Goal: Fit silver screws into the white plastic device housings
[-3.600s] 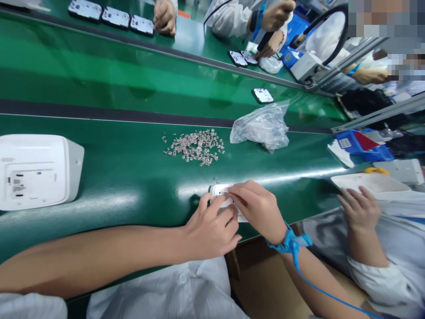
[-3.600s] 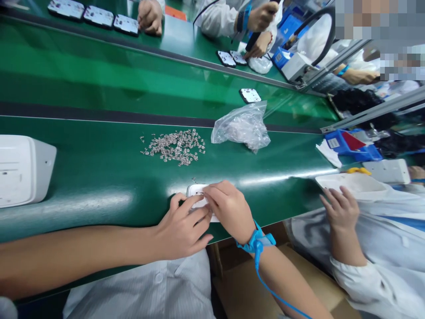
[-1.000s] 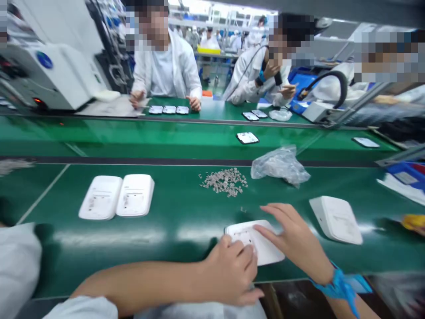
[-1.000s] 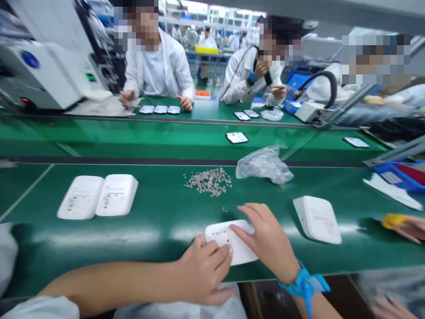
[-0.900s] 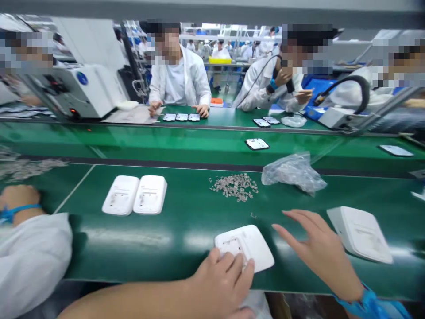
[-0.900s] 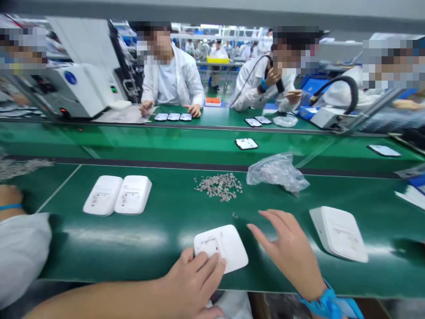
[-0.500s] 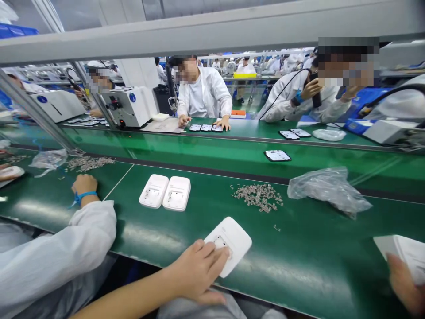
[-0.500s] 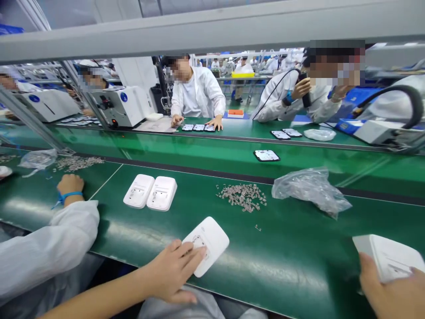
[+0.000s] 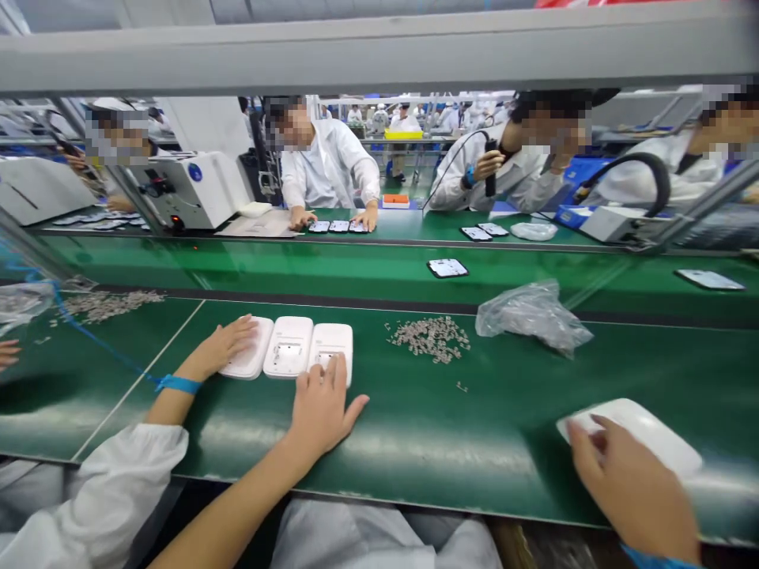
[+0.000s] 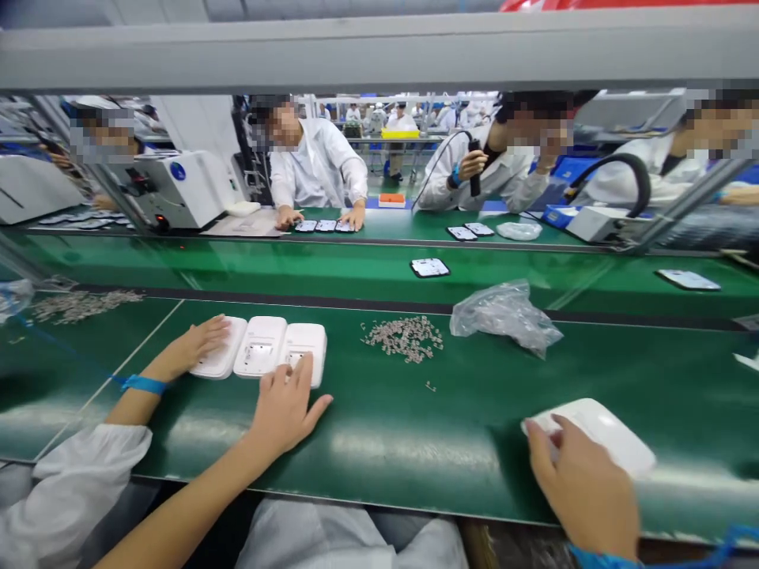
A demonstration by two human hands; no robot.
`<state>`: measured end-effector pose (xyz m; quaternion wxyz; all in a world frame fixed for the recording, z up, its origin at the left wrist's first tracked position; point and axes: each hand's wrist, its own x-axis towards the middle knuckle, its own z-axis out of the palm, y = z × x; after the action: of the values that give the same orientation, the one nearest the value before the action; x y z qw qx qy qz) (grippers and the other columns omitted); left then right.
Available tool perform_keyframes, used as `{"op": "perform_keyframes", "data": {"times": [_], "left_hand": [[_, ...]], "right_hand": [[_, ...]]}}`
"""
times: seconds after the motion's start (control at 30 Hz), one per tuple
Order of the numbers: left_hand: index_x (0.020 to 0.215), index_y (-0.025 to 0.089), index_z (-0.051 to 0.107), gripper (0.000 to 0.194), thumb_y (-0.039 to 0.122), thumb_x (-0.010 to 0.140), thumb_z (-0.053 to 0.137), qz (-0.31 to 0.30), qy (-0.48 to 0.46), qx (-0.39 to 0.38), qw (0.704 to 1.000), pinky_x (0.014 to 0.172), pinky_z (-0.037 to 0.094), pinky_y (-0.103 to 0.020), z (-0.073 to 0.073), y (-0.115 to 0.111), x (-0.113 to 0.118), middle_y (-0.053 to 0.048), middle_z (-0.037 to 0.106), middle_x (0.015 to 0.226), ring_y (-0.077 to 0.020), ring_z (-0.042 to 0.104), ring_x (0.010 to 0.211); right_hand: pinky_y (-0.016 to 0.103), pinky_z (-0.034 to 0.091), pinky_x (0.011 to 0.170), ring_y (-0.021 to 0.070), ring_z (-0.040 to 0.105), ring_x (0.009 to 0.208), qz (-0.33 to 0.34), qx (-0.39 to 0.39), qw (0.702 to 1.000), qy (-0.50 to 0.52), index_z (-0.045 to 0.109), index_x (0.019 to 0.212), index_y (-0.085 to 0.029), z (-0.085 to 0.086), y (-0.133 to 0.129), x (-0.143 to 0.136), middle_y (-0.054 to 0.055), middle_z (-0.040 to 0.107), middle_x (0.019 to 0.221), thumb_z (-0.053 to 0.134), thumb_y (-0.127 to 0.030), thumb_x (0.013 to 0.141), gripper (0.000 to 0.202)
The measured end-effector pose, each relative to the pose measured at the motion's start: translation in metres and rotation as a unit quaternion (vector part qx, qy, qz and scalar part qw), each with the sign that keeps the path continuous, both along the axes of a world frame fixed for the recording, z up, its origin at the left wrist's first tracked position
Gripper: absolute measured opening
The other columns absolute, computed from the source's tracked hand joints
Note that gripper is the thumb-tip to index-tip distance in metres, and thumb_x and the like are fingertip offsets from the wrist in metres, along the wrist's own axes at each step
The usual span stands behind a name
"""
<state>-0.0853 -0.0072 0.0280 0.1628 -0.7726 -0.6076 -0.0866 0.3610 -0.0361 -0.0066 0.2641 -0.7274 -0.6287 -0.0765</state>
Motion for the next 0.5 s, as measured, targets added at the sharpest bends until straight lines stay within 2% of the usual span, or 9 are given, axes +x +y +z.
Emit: {"op": "perform_keyframes", "data": {"times": [0.1, 0.17, 0.23, 0.27, 0.33, 0.37, 0.4, 0.43, 0.5], "left_hand": [[0.145, 0.000, 0.045, 0.069, 0.052, 0.099, 0.047, 0.021, -0.013, 0.036, 0.999, 0.082, 0.038, -0.050, 0.000, 0.004, 0.000, -0.024, 0.064, 0.130, -0.0392, 0.058, 0.105], [0.141, 0.000, 0.049, 0.064, 0.048, 0.099, 0.048, -0.025, -0.042, 0.083, 0.995, 0.084, 0.036, -0.049, -0.002, 0.002, 0.010, -0.024, 0.067, 0.123, -0.0388, 0.059, 0.108], [0.134, 0.005, 0.056, 0.053, 0.044, 0.098, 0.048, -0.183, -0.079, 0.110, 0.974, 0.085, 0.035, -0.046, -0.005, -0.002, 0.027, -0.020, 0.069, 0.123, -0.0343, 0.059, 0.112], [0.129, 0.008, 0.059, 0.048, 0.043, 0.098, 0.047, -0.288, -0.093, 0.108, 0.947, 0.084, 0.035, -0.044, -0.007, -0.005, 0.038, -0.018, 0.069, 0.124, -0.0314, 0.059, 0.113], [0.121, 0.012, 0.064, 0.046, 0.047, 0.098, 0.043, -0.467, -0.101, 0.077, 0.875, 0.084, 0.036, -0.041, -0.009, -0.010, 0.063, -0.015, 0.068, 0.126, -0.0277, 0.058, 0.114], [0.120, 0.012, 0.064, 0.049, 0.050, 0.098, 0.041, -0.519, -0.099, 0.057, 0.847, 0.083, 0.036, -0.040, -0.010, -0.011, 0.076, -0.015, 0.067, 0.128, -0.0276, 0.057, 0.115], [0.120, 0.011, 0.063, 0.053, 0.053, 0.098, 0.039, -0.542, -0.097, 0.038, 0.834, 0.084, 0.037, -0.039, -0.011, -0.012, 0.087, -0.016, 0.065, 0.129, -0.0283, 0.056, 0.116], [0.123, 0.009, 0.061, 0.058, 0.056, 0.098, 0.038, -0.543, -0.097, 0.019, 0.834, 0.085, 0.037, -0.040, -0.012, -0.011, 0.097, -0.018, 0.064, 0.131, -0.0295, 0.055, 0.118], [0.127, 0.007, 0.058, 0.062, 0.059, 0.098, 0.038, -0.509, -0.105, -0.015, 0.854, 0.087, 0.037, -0.042, -0.014, -0.009, 0.111, -0.020, 0.061, 0.133, -0.0320, 0.054, 0.120]], "right_hand": [[0.048, 0.052, 0.070, 0.0352, 0.067, 0.078, 0.053, -0.045, 0.997, 0.017, 0.060, 0.105, -0.018, 0.009, -0.010, -0.044, 0.014, 0.068, 0.088, 0.039, -0.058, 0.098, 0.046], [0.044, 0.053, 0.074, 0.0323, 0.068, 0.084, 0.084, -0.070, 0.993, 0.045, 0.059, 0.111, -0.016, 0.018, -0.017, -0.078, 0.015, 0.069, 0.096, 0.041, -0.057, 0.100, 0.046], [0.039, 0.053, 0.072, 0.0284, 0.068, 0.083, 0.125, -0.102, 0.984, 0.077, 0.058, 0.115, -0.015, 0.033, -0.019, -0.110, 0.013, 0.069, 0.098, 0.045, -0.051, 0.102, 0.041], [0.038, 0.053, 0.072, 0.0260, 0.068, 0.081, 0.149, -0.112, 0.979, 0.087, 0.057, 0.117, -0.016, 0.041, -0.016, -0.122, 0.012, 0.069, 0.101, 0.046, -0.047, 0.103, 0.036], [0.037, 0.052, 0.076, 0.0241, 0.066, 0.082, 0.188, -0.099, 0.976, 0.057, 0.059, 0.116, -0.016, 0.060, 0.000, -0.136, 0.011, 0.068, 0.104, 0.047, -0.035, 0.103, 0.026], [0.038, 0.050, 0.079, 0.0253, 0.065, 0.087, 0.195, -0.090, 0.976, 0.022, 0.062, 0.112, -0.017, 0.069, 0.014, -0.137, 0.011, 0.068, 0.104, 0.049, -0.029, 0.102, 0.021], [0.038, 0.049, 0.081, 0.0269, 0.064, 0.092, 0.203, -0.093, 0.975, -0.015, 0.064, 0.106, -0.017, 0.076, 0.032, -0.134, 0.010, 0.068, 0.101, 0.052, -0.024, 0.100, 0.015], [0.037, 0.048, 0.080, 0.0275, 0.064, 0.093, 0.216, -0.119, 0.968, -0.046, 0.065, 0.098, -0.018, 0.081, 0.051, -0.128, 0.009, 0.069, 0.097, 0.056, -0.021, 0.097, 0.009], [0.033, 0.047, 0.076, 0.0242, 0.064, 0.085, 0.272, -0.220, 0.935, -0.062, 0.067, 0.087, -0.018, 0.085, 0.089, -0.113, 0.006, 0.069, 0.090, 0.068, -0.014, 0.088, 0.005]]}}
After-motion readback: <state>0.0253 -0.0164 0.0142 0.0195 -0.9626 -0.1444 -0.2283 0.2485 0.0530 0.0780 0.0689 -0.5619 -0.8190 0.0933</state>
